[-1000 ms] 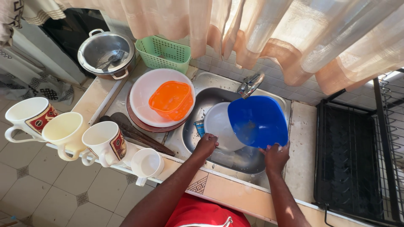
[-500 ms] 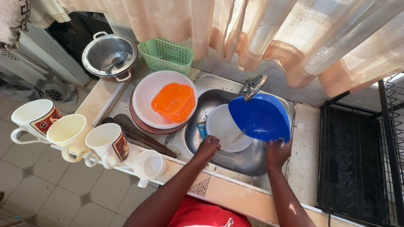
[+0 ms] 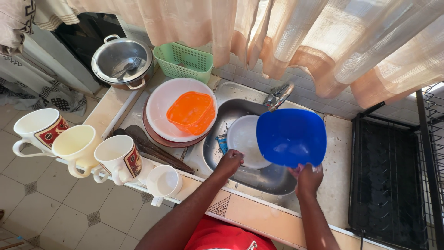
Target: Washing dishes in a kitchen sink using a sponge and water
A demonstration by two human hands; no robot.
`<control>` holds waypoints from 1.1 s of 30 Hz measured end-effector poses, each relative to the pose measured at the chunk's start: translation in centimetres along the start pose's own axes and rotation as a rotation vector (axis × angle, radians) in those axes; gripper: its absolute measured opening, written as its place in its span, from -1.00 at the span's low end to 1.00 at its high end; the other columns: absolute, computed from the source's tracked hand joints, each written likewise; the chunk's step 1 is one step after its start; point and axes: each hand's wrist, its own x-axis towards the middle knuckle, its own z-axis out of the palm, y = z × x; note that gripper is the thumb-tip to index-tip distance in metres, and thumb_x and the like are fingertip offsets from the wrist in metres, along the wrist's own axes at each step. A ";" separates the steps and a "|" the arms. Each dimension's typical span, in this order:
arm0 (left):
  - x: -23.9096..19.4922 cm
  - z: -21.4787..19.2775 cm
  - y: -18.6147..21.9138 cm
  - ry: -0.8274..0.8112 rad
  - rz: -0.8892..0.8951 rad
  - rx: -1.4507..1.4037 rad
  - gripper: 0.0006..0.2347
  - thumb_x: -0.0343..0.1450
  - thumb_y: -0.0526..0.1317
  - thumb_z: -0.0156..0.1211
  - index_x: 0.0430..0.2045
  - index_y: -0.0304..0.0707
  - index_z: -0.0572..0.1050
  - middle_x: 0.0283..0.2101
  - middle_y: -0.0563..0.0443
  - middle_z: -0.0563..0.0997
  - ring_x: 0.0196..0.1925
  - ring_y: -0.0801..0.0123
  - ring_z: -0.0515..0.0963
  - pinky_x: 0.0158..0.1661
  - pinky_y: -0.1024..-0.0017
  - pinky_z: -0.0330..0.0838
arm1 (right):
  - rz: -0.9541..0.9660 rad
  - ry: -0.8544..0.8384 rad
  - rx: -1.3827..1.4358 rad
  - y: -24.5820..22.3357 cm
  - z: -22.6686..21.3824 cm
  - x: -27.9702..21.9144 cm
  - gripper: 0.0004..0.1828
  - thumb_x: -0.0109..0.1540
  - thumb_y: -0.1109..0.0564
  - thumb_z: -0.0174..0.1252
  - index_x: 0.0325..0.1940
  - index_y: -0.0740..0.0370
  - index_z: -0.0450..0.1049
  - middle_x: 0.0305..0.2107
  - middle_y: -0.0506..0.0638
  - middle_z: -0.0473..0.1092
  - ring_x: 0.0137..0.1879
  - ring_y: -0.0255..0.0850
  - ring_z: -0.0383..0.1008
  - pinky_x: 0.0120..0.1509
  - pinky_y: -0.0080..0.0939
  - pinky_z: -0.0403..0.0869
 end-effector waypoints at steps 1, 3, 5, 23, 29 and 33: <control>0.2 0.1 -0.1 0.001 -0.001 -0.002 -0.66 0.37 -0.10 0.13 -0.09 -0.38 0.47 -0.40 -0.03 0.62 -0.34 0.46 0.55 -0.32 0.56 0.33 | 0.000 -0.001 -0.002 1.0 -0.5 0.3 -0.36 0.34 0.22 -0.16 0.54 0.14 0.03 -0.24 0.08 0.35 -0.28 -0.22 0.46 0.00 0.17 0.70; 0.7 0.4 -0.4 -0.059 0.031 -0.077 -0.65 0.29 -0.12 0.23 -0.10 -0.27 0.46 -0.47 -0.04 0.55 -0.52 0.45 0.44 -0.47 0.55 0.28 | 0.105 -0.018 -0.009 3.0 -1.8 0.9 -0.35 0.29 0.25 -0.18 0.52 0.22 0.07 -0.31 0.07 0.31 -0.31 -0.28 0.37 0.02 0.06 0.68; 0.3 0.4 0.8 -0.120 -0.042 -0.062 -0.58 0.32 -0.04 0.21 0.04 -0.16 0.42 -0.18 -0.05 0.53 -0.18 0.33 0.48 -0.18 0.40 0.35 | 0.195 -0.035 -0.086 1.5 -1.8 -0.2 -0.36 0.31 0.29 -0.12 0.51 0.25 0.07 -0.32 0.13 0.29 -0.27 -0.16 0.39 0.00 0.08 0.65; 5.8 0.1 -6.0 -0.180 -0.173 -0.329 -0.16 0.28 -0.26 0.11 0.51 -0.14 -0.19 0.26 -0.51 0.35 0.19 -0.41 0.48 -0.05 -0.14 0.55 | 0.051 -0.507 -0.968 -3.8 -4.7 0.0 -0.50 0.38 -0.25 -0.06 -0.22 0.24 0.47 -0.61 0.21 0.47 -0.36 0.09 0.52 -0.18 0.10 0.47; 2.8 -0.1 -2.1 -0.172 -0.163 -0.250 -0.14 0.28 -0.32 0.03 0.52 -0.10 -0.28 0.40 -0.53 0.18 0.35 -0.49 0.28 0.13 -0.26 0.39 | 0.097 -0.608 -0.769 -9.6 -0.1 -5.3 -0.67 0.23 0.13 0.11 0.03 0.34 0.45 -0.43 0.20 0.38 -0.22 0.03 0.37 0.02 0.01 0.38; -0.7 -0.5 2.3 -0.164 -0.138 -0.149 -0.16 0.29 -0.42 -0.06 0.50 -0.17 -0.34 0.45 -0.53 0.08 0.42 -0.50 0.16 0.27 -0.29 0.23 | 0.044 -0.582 -0.914 -8.1 0.3 -3.8 -0.80 0.20 0.19 0.29 -0.10 0.25 0.59 -0.45 0.23 0.53 -0.29 0.04 0.52 -0.02 0.03 0.46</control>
